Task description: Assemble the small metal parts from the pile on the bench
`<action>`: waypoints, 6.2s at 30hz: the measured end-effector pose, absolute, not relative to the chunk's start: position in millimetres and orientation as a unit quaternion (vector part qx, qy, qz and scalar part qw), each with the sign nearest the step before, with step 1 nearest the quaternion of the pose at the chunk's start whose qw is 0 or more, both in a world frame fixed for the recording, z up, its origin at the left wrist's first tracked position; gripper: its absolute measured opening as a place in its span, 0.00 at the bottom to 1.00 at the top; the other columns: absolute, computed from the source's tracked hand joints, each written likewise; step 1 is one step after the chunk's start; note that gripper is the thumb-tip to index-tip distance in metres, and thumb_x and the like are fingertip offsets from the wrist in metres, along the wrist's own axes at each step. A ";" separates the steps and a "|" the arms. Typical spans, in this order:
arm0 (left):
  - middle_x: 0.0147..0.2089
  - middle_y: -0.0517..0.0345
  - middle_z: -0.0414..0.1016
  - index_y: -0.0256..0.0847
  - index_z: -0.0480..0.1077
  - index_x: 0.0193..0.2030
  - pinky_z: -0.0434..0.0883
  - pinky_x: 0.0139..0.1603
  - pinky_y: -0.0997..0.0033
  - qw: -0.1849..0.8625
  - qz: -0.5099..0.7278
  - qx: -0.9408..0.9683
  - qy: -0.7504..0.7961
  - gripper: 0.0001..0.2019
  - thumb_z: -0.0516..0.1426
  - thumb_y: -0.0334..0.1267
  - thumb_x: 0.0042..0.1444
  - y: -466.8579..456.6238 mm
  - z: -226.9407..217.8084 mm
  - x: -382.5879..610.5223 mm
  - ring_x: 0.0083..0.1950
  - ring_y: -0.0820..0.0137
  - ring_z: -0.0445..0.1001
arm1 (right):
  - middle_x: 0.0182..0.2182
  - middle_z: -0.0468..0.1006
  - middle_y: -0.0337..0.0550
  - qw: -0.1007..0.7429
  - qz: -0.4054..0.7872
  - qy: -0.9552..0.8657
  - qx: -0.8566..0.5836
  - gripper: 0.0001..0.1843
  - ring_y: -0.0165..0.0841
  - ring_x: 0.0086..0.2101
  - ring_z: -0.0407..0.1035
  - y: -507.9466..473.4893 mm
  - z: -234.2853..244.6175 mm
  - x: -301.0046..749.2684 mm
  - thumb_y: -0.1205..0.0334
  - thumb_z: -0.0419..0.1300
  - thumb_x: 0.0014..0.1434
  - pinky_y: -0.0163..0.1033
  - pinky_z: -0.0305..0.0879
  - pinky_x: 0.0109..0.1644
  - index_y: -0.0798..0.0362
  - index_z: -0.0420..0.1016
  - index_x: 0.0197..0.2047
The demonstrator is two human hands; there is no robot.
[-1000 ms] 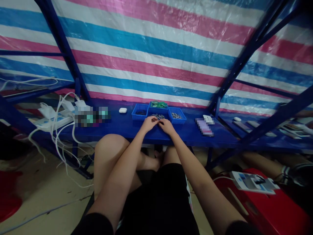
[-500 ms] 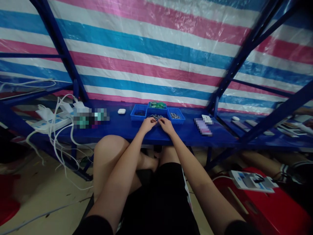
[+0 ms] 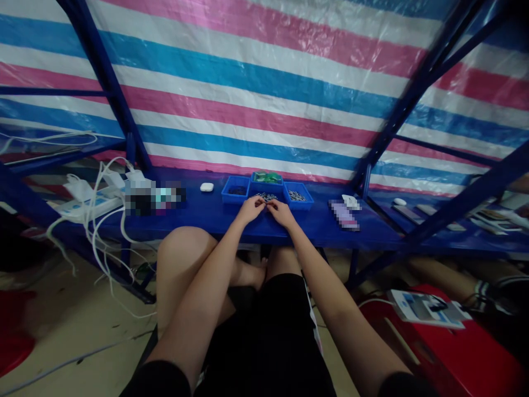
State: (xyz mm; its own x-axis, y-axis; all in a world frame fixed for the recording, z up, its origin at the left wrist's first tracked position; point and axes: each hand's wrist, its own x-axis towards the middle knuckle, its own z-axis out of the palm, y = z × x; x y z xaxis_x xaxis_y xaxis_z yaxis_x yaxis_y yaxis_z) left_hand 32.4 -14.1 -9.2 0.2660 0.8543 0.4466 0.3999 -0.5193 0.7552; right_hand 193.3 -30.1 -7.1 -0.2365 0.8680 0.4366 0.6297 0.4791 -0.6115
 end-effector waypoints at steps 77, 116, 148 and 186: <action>0.38 0.52 0.77 0.36 0.73 0.38 0.69 0.42 0.70 0.291 0.480 0.721 0.407 0.12 0.56 0.41 0.51 -18.1 -4.6 29.4 0.38 0.68 0.74 | 0.30 0.76 0.39 0.372 0.142 -0.769 -0.501 0.10 0.31 0.32 0.69 -35.2 -7.6 191.8 0.60 0.49 0.61 0.33 0.61 0.39 0.51 0.70 0.39; 0.30 0.56 0.75 0.38 0.68 0.30 0.65 0.35 0.74 0.221 0.457 0.722 0.470 0.15 0.48 0.46 0.58 -18.1 -8.0 28.3 0.31 0.71 0.70 | 0.27 0.75 0.38 0.418 0.167 -0.722 -0.526 0.16 0.30 0.30 0.69 -39.3 -2.1 191.6 0.54 0.46 0.61 0.32 0.60 0.37 0.51 0.67 0.29; 0.32 0.56 0.74 0.38 0.69 0.33 0.64 0.35 0.74 0.208 0.470 0.731 0.449 0.08 0.51 0.39 0.56 -18.0 -8.3 28.6 0.32 0.71 0.70 | 0.28 0.74 0.38 0.442 0.175 -0.725 -0.499 0.10 0.30 0.30 0.68 -33.0 -8.1 193.3 0.58 0.49 0.59 0.33 0.61 0.37 0.51 0.69 0.33; 0.34 0.56 0.74 0.38 0.69 0.35 0.66 0.38 0.74 0.215 0.470 0.732 0.442 0.06 0.52 0.36 0.55 -14.6 -11.4 28.6 0.34 0.71 0.71 | 0.30 0.74 0.39 0.442 0.179 -0.728 -0.492 0.08 0.31 0.32 0.68 -30.7 -10.5 193.9 0.59 0.52 0.56 0.35 0.62 0.39 0.52 0.70 0.34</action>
